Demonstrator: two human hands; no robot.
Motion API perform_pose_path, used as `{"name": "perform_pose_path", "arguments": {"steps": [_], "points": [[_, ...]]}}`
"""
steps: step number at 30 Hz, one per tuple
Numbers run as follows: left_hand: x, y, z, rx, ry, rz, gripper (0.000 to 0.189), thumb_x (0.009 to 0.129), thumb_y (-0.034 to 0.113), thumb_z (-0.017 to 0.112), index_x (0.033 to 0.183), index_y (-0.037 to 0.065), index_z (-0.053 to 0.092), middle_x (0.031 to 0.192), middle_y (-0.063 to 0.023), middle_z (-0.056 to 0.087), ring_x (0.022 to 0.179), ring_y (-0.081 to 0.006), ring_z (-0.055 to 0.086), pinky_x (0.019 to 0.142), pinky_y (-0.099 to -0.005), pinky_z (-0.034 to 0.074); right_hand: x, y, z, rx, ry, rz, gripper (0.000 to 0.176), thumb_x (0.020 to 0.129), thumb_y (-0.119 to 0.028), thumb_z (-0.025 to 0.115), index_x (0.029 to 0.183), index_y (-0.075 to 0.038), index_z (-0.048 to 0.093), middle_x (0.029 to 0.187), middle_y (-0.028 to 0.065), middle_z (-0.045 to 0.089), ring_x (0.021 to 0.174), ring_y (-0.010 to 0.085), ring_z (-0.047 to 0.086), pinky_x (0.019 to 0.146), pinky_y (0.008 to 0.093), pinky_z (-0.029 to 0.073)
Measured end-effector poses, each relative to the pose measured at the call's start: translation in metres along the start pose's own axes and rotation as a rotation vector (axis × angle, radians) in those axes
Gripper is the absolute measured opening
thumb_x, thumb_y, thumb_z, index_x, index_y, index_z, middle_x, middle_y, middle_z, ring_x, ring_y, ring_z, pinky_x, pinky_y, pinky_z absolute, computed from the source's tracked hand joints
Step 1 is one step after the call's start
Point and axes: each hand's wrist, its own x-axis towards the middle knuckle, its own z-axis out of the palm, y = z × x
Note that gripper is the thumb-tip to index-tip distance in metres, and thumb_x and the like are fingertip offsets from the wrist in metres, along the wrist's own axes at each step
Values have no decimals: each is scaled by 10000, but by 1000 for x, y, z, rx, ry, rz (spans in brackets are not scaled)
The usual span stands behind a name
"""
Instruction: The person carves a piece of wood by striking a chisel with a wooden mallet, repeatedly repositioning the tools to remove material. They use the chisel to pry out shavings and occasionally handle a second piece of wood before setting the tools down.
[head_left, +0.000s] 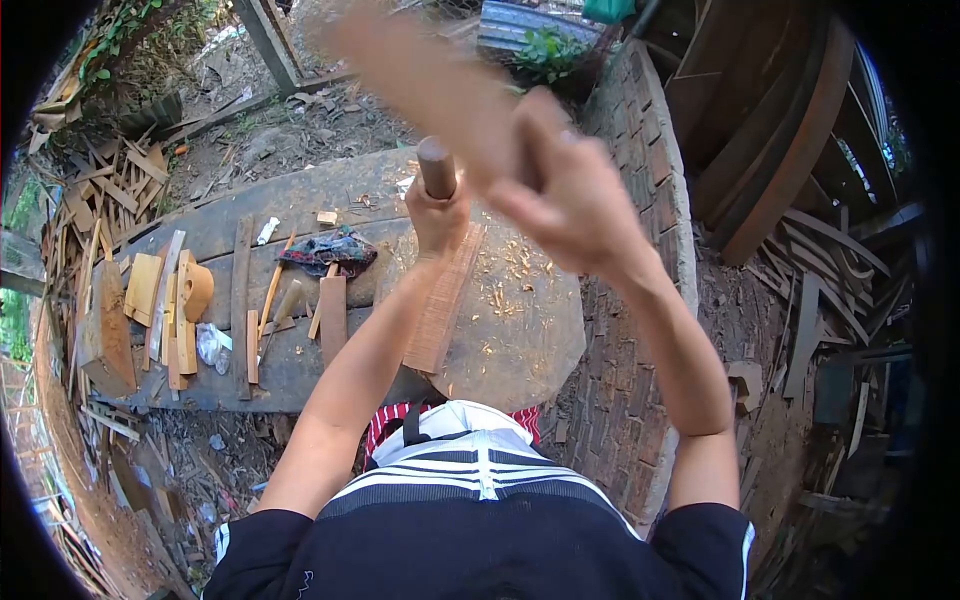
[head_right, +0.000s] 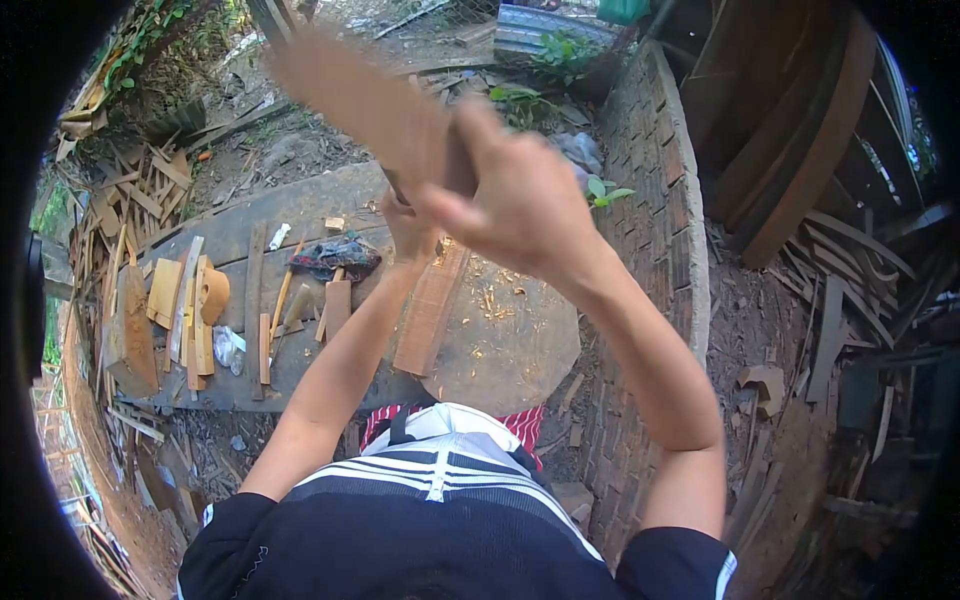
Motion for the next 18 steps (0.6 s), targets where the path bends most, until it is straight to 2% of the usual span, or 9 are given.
{"name": "perform_pose_path", "arguments": {"steps": [3, 6, 8, 10, 12, 13, 14, 16, 18], "points": [[1, 15, 7, -143, 55, 35, 143, 780, 95, 689, 775, 12, 574, 656, 9, 564, 586, -67, 507, 540, -283, 427, 2, 14, 6, -63, -112, 19, 498, 725, -374, 676, 988, 8, 494, 763, 217, 657, 645, 321, 669, 600, 368, 536], [0, 7, 0, -81, 36, -22, 134, 780, 87, 670, 740, 19, 562, 629, 12, 542, 579, -76, 501, 532, -292, 423, 1, -10, -15, -121, -150, 34, 487, 752, -347, 640, 1051, 21, 528, 814, 231, 642, 708, 263, 655, 617, 370, 496], [1, 4, 1, 3, 51, -13, 138, 780, 81, 658, 719, 16, 553, 622, 11, 541, 581, -73, 500, 529, -290, 419, 3, -12, -8, 193, 248, -164, 517, 739, -411, 656, 1001, 11, 513, 712, 195, 645, 633, 322, 660, 621, 405, 531], [0, 3, 1, 14, 36, -12, 143, 778, 77, 656, 717, 9, 546, 632, 15, 545, 575, -73, 501, 530, -288, 421, -1, 11, 19, 316, 273, -189, 555, 745, -439, 642, 1034, 17, 517, 721, 190, 646, 635, 330, 653, 639, 439, 515], [0, 15, 6, -208, 119, 3, 136, 769, 61, 657, 726, 1, 543, 645, 23, 544, 581, -76, 504, 546, -281, 430, -6, 23, 28, -32, -67, 17, 587, 742, -451, 637, 1070, 20, 513, 737, 201, 645, 662, 324, 657, 658, 450, 508], [3, 22, 2, -155, 93, -13, 107, 762, 41, 659, 768, 3, 559, 656, 28, 549, 607, -72, 524, 576, -253, 436, -5, 17, 15, -61, -195, 131, 619, 748, -469, 623, 1106, 24, 512, 774, 215, 648, 708, 332, 663, 685, 446, 509], [6, 19, -2, -161, 97, -11, 107, 762, 41, 659, 768, 3, 559, 656, 28, 549, 607, -72, 524, 576, -253, 436, -5, 20, 16, -67, -195, 128, 619, 748, -469, 623, 1106, 24, 512, 774, 215, 648, 708, 332, 663, 685, 446, 509], [7, 1, -13, -192, 43, -267, 109, 761, 32, 667, 802, 7, 569, 656, 22, 560, 624, -64, 536, 574, -233, 430, -9, 36, 35, 148, -69, 240, 627, 746, -472, 622, 1112, 27, 517, 820, 226, 654, 735, 335, 665, 704, 426, 517], [9, -6, -12, -184, 91, -184, 124, 776, 40, 675, 812, 25, 557, 640, 15, 556, 562, -61, 533, 511, -222, 419, -13, 83, 82, 248, -26, 350, 689, 738, -513, 615, 1166, 17, 515, 921, 224, 662, 832, 330, 670, 745, 422, 509]]}}
